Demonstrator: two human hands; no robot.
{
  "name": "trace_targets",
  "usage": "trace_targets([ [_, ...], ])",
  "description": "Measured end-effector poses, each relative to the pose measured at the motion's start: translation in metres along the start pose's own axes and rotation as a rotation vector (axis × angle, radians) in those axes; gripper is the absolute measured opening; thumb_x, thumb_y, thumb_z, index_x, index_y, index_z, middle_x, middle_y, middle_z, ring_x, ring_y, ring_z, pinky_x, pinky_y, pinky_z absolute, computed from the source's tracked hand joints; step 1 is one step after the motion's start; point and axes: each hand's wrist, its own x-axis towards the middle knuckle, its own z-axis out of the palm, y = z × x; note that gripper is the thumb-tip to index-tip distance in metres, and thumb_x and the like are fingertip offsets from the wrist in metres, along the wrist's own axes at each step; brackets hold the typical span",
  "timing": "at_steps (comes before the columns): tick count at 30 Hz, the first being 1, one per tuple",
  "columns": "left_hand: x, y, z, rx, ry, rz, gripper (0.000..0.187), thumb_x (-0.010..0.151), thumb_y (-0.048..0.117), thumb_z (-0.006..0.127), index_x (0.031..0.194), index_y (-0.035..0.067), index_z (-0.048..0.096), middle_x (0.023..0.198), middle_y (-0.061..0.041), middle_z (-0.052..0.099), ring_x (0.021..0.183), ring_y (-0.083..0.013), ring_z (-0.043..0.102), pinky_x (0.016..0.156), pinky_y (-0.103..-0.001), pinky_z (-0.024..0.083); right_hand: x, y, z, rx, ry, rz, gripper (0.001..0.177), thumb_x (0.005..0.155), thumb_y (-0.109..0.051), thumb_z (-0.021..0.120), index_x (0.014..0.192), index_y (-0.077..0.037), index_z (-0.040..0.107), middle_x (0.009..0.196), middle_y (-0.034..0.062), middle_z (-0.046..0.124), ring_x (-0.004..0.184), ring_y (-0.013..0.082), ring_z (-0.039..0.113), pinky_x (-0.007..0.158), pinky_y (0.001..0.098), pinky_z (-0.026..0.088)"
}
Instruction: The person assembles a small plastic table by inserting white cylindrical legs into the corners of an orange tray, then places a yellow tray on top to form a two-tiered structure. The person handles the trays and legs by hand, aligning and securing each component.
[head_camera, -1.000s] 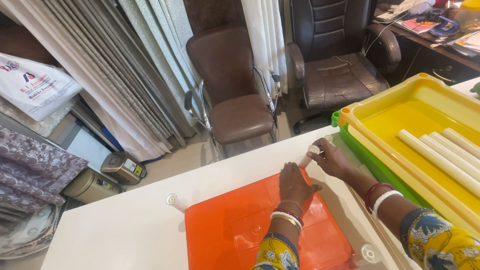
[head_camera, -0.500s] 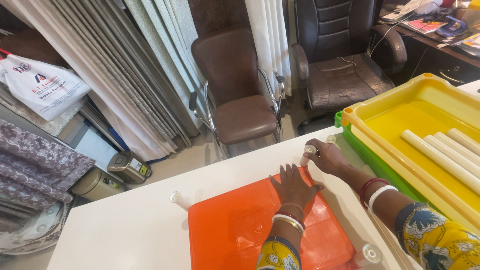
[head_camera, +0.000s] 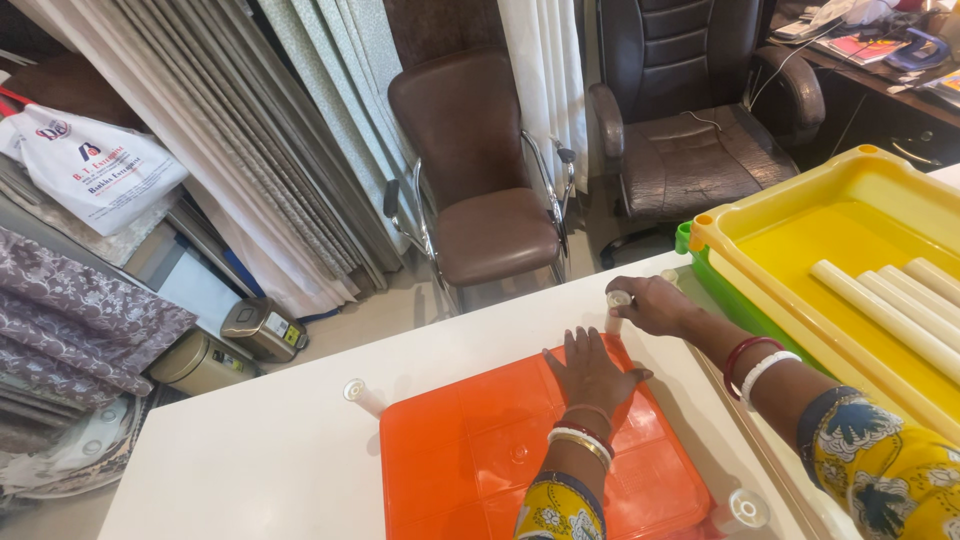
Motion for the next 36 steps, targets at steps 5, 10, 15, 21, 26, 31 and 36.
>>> trace_targets([
  [5,0.001,0.0,0.001,0.005,-0.003,-0.003,0.115,0.082,0.073,0.065,0.163,0.008,0.017,0.172,-0.009,0.012,0.159,-0.0266,0.0,0.122,-0.067,-0.005,0.007,-0.006,-0.002,-0.154,0.029,0.031,0.036,0.086,-0.035,0.077,0.116,-0.016,0.071,0.101,0.0168,0.077,0.099,0.0386,0.072,0.089,0.048,0.056],
  [10,0.004,0.0,0.002,0.016,-0.029,-0.015,0.116,0.081,0.074,0.065,0.163,0.009,0.016,0.172,-0.008,0.011,0.16,-0.0259,-0.002,0.123,-0.066,-0.005,0.004,-0.013,0.002,-0.198,-0.006,0.079,0.035,0.089,-0.036,0.075,0.118,-0.017,0.071,0.099,0.0174,0.076,0.097,0.0382,0.073,0.087,0.0474,0.057],
  [15,0.003,0.002,0.0,0.012,-0.029,-0.024,0.117,0.08,0.075,0.065,0.163,0.008,0.016,0.172,-0.009,0.011,0.16,-0.0262,-0.001,0.123,-0.065,-0.005,0.011,0.0,0.001,-0.1,0.024,-0.048,0.036,0.084,-0.031,0.076,0.117,-0.017,0.07,0.101,0.016,0.076,0.098,0.0392,0.071,0.087,0.0481,0.056],
  [21,0.001,0.006,-0.008,0.019,-0.047,-0.001,0.113,0.08,0.07,0.068,0.164,0.014,0.015,0.172,-0.005,0.013,0.159,-0.0317,0.0,0.12,-0.07,-0.004,0.012,0.008,0.001,-0.191,0.02,0.035,0.037,0.089,-0.042,0.073,0.112,-0.014,0.072,0.102,0.0173,0.076,0.1,0.0384,0.072,0.092,0.0478,0.056],
  [26,0.005,0.012,-0.007,-0.051,0.104,0.14,0.102,0.085,0.053,0.076,0.161,0.012,0.021,0.164,-0.009,0.03,0.153,-0.0336,0.018,0.121,-0.065,0.004,0.009,0.007,-0.001,-0.173,0.01,0.068,0.039,0.087,-0.044,0.075,0.11,-0.013,0.072,0.099,0.0189,0.076,0.099,0.0398,0.071,0.088,0.0479,0.057],
  [31,0.026,0.012,-0.004,-0.267,0.182,0.146,0.066,0.085,0.036,0.077,0.142,0.011,0.055,0.133,-0.009,0.065,0.127,-0.0343,0.056,0.11,-0.051,0.039,0.01,0.008,-0.006,0.038,0.061,-0.111,0.041,0.078,-0.038,0.078,0.114,-0.018,0.072,0.095,0.0182,0.075,0.093,0.0406,0.072,0.084,0.0475,0.057],
  [36,0.044,-0.001,0.008,-0.336,0.223,0.113,0.062,0.082,0.03,0.083,0.135,0.012,0.056,0.122,-0.011,0.066,0.116,-0.0342,0.06,0.103,-0.045,0.045,0.004,-0.007,-0.005,-0.157,0.007,-0.065,0.034,0.082,-0.042,0.077,0.105,-0.015,0.073,0.093,0.0152,0.077,0.093,0.0374,0.073,0.083,0.0468,0.058],
])
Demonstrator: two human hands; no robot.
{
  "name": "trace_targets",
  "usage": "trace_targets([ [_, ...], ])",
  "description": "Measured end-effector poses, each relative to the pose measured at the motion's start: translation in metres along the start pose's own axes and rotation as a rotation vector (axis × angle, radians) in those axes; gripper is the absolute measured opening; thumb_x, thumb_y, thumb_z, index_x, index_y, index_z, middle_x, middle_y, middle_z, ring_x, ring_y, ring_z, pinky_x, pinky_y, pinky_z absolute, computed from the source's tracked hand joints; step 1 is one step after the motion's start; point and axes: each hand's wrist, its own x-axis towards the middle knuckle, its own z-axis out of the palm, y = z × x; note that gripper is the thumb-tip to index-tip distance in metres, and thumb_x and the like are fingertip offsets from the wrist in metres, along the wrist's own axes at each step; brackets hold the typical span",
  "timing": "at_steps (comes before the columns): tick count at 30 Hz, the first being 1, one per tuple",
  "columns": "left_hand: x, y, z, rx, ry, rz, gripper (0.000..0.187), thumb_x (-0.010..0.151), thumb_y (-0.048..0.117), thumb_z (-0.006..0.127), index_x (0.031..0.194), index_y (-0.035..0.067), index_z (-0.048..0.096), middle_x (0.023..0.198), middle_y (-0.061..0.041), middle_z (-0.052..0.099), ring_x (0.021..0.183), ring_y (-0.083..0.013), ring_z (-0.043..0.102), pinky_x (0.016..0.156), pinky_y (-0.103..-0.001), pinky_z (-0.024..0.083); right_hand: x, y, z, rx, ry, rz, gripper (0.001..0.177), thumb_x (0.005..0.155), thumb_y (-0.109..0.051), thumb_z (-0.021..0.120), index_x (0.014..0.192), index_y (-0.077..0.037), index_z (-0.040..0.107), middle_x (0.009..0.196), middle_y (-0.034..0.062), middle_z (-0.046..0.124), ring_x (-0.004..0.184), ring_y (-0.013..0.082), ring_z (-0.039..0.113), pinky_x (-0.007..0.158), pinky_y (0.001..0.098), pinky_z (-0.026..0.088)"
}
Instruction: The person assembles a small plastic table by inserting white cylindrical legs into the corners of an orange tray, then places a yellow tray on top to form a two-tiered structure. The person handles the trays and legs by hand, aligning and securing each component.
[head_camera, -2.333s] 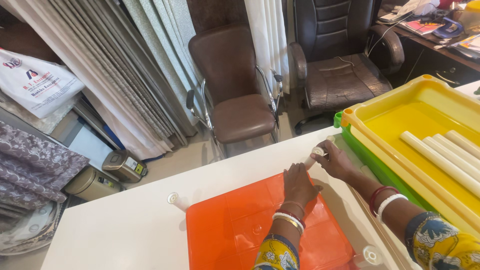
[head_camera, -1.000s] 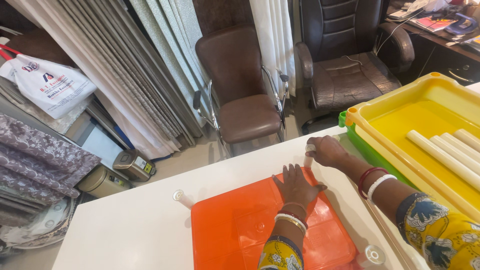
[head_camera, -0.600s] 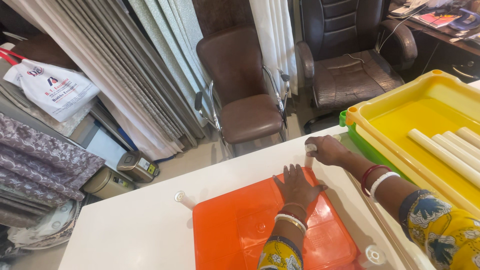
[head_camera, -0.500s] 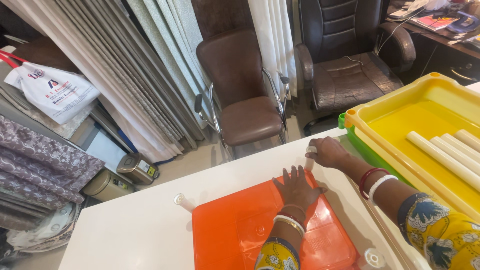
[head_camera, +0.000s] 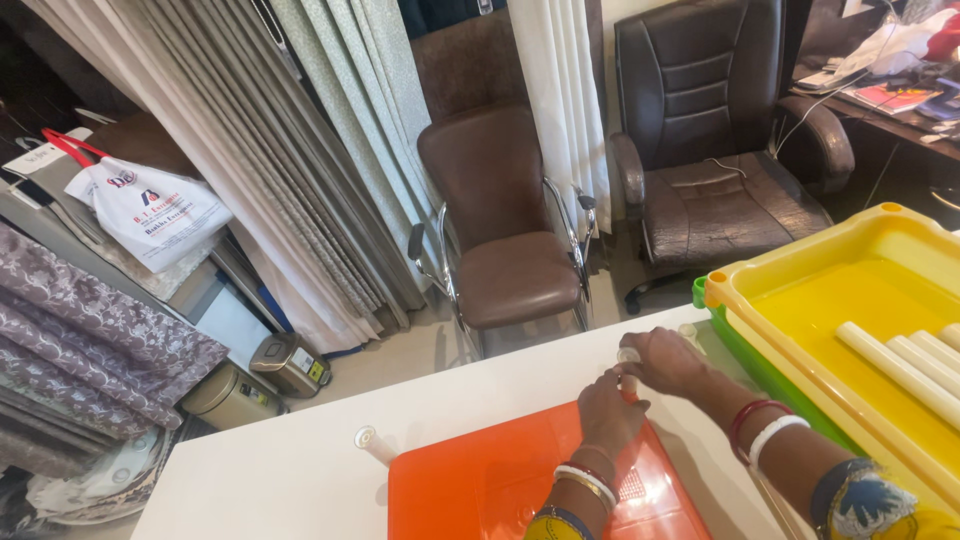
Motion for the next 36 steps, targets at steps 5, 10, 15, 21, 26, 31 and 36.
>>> trace_targets([
  [5,0.021,-0.021,0.014,-0.055,0.046,-0.058,0.021,0.089,0.028,0.071,0.109,0.022,0.073,0.105,-0.002,0.076,0.104,-0.0275,0.069,0.098,-0.044,0.047,-0.003,-0.025,0.016,-0.173,0.055,0.04,0.036,0.088,-0.041,0.073,0.105,-0.011,0.068,0.09,0.0172,0.074,0.091,0.037,0.073,0.082,0.0464,0.058],
  [10,0.03,-0.023,0.019,0.158,-0.008,-0.077,0.018,0.1,0.029,0.06,0.11,0.023,0.073,0.1,-0.007,0.076,0.103,-0.0309,0.069,0.095,-0.047,0.045,-0.007,-0.013,0.022,0.118,0.085,0.039,0.045,0.084,-0.036,0.075,0.122,-0.016,0.061,0.103,0.0177,0.072,0.097,0.0431,0.068,0.082,0.0526,0.054],
  [15,0.019,-0.007,0.002,0.321,-0.208,-0.038,0.032,0.092,0.04,0.068,0.117,0.021,0.069,0.107,-0.005,0.073,0.106,-0.0328,0.067,0.092,-0.051,0.044,-0.006,0.014,0.048,0.235,0.033,0.011,0.04,0.088,-0.031,0.07,0.122,-0.015,0.056,0.096,0.0179,0.075,0.095,0.0402,0.071,0.084,0.05,0.056],
  [21,0.012,0.005,-0.013,0.161,-0.186,-0.082,0.062,0.079,0.061,0.08,0.122,0.02,0.066,0.115,-0.001,0.07,0.118,-0.026,0.058,0.101,-0.043,0.035,-0.008,0.021,0.066,-0.005,0.169,0.22,0.046,0.09,-0.038,0.071,0.129,-0.016,0.06,0.111,0.0218,0.069,0.094,0.038,0.073,0.082,0.0488,0.058],
  [26,0.013,-0.002,-0.009,0.17,-0.195,-0.072,0.053,0.079,0.062,0.076,0.114,0.022,0.072,0.114,0.002,0.072,0.118,-0.0238,0.058,0.102,-0.043,0.033,-0.011,0.013,0.026,-0.012,0.072,0.197,0.048,0.092,-0.043,0.069,0.127,-0.013,0.058,0.113,0.0165,0.071,0.098,0.0373,0.072,0.085,0.0468,0.057],
  [31,0.016,-0.006,-0.001,0.25,-0.204,-0.06,0.049,0.082,0.061,0.072,0.113,0.022,0.073,0.115,0.001,0.072,0.118,-0.0252,0.059,0.101,-0.046,0.037,-0.025,-0.01,-0.003,-0.172,-0.049,-0.244,0.049,0.091,-0.042,0.066,0.129,-0.014,0.049,0.119,0.0076,0.059,0.116,0.0286,0.06,0.09,0.0413,0.054],
  [36,0.017,-0.007,0.003,0.382,-0.184,-0.006,0.036,0.097,0.045,0.062,0.118,0.018,0.073,0.119,-0.002,0.072,0.117,-0.0302,0.061,0.098,-0.053,0.04,-0.025,-0.021,-0.007,-0.153,-0.029,-0.334,0.051,0.089,-0.03,0.067,0.133,-0.012,0.048,0.124,0.0123,0.052,0.117,0.0319,0.056,0.086,0.0428,0.053],
])
